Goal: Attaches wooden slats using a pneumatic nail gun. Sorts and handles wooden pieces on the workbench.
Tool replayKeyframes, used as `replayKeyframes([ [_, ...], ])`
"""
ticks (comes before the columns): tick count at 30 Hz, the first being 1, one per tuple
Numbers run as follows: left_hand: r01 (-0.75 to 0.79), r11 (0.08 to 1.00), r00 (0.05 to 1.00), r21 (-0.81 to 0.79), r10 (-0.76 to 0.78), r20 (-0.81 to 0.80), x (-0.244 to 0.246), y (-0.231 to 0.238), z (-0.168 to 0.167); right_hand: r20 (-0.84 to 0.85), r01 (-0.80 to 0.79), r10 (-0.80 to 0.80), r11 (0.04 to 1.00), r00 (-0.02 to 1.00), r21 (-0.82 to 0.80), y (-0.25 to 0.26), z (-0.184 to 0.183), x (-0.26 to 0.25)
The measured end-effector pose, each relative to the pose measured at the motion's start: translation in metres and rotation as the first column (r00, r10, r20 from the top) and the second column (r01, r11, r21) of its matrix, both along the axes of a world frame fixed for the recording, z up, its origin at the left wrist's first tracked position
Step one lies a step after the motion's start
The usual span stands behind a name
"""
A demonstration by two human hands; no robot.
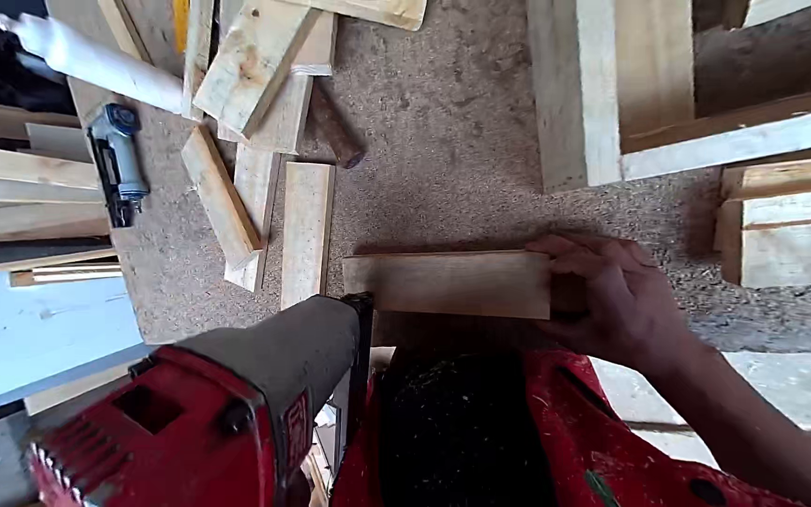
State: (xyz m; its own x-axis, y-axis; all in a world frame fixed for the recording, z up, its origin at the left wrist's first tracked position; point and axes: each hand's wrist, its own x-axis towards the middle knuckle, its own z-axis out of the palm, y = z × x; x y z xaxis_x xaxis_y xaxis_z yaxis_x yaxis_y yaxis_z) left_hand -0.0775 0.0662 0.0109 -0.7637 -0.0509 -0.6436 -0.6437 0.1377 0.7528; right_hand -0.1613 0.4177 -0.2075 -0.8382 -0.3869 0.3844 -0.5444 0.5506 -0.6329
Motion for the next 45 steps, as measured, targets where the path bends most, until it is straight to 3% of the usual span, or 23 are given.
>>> replayKeyframes([
  [3,0.154,0.988,0.984,0.024,-0.152,-0.091,0.012,-0.016,0.006,-0.011,-0.006,0.006,1.000,1.000,-0.014,0.000,0.001,0.000],
  [8,0.143,0.975,0.990,0.173,-0.139,-0.034,0.005,-0.019,-0.005,0.005,-0.010,0.010,0.999,1.000,-0.038,0.000,0.001,0.000],
  [16,0.191,0.978,0.981,0.089,-0.192,0.007,0.001,-0.008,0.004,0.015,-0.021,0.022,0.998,1.000,-0.066,0.002,0.000,-0.001],
  [22,0.352,0.933,0.936,0.072,-0.349,-0.053,-0.006,0.001,-0.007,0.026,-0.013,0.014,0.998,1.000,-0.057,0.003,0.001,-0.001],
  [26,0.379,0.925,0.925,-0.035,-0.378,0.020,-0.025,0.041,0.013,0.041,-0.034,0.035,0.999,0.999,-0.037,0.004,0.002,-0.001],
  [30,0.338,0.932,0.938,0.132,-0.345,0.034,-0.029,0.038,0.000,0.022,-0.041,0.041,0.998,0.999,-0.039,0.003,0.000,-0.001],
  [36,0.417,0.906,0.900,0.073,-0.423,0.101,-0.042,0.045,0.005,0.033,-0.043,0.044,0.999,0.998,-0.028,0.004,0.004,-0.003],
  [39,0.477,0.878,0.876,-0.043,-0.471,0.108,-0.043,0.062,0.009,0.025,-0.032,0.033,0.999,0.999,-0.026,0.002,0.002,-0.002],
  [41,0.457,0.866,0.885,-0.204,-0.421,0.199,-0.043,0.078,0.011,0.016,-0.031,0.031,0.999,0.999,-0.035,0.002,0.002,-0.003],
  [45,0.512,0.836,0.859,-0.198,-0.499,0.116,-0.018,0.017,-0.016,-0.001,-0.046,0.046,0.999,0.999,-0.002,0.001,0.005,-0.005],
])
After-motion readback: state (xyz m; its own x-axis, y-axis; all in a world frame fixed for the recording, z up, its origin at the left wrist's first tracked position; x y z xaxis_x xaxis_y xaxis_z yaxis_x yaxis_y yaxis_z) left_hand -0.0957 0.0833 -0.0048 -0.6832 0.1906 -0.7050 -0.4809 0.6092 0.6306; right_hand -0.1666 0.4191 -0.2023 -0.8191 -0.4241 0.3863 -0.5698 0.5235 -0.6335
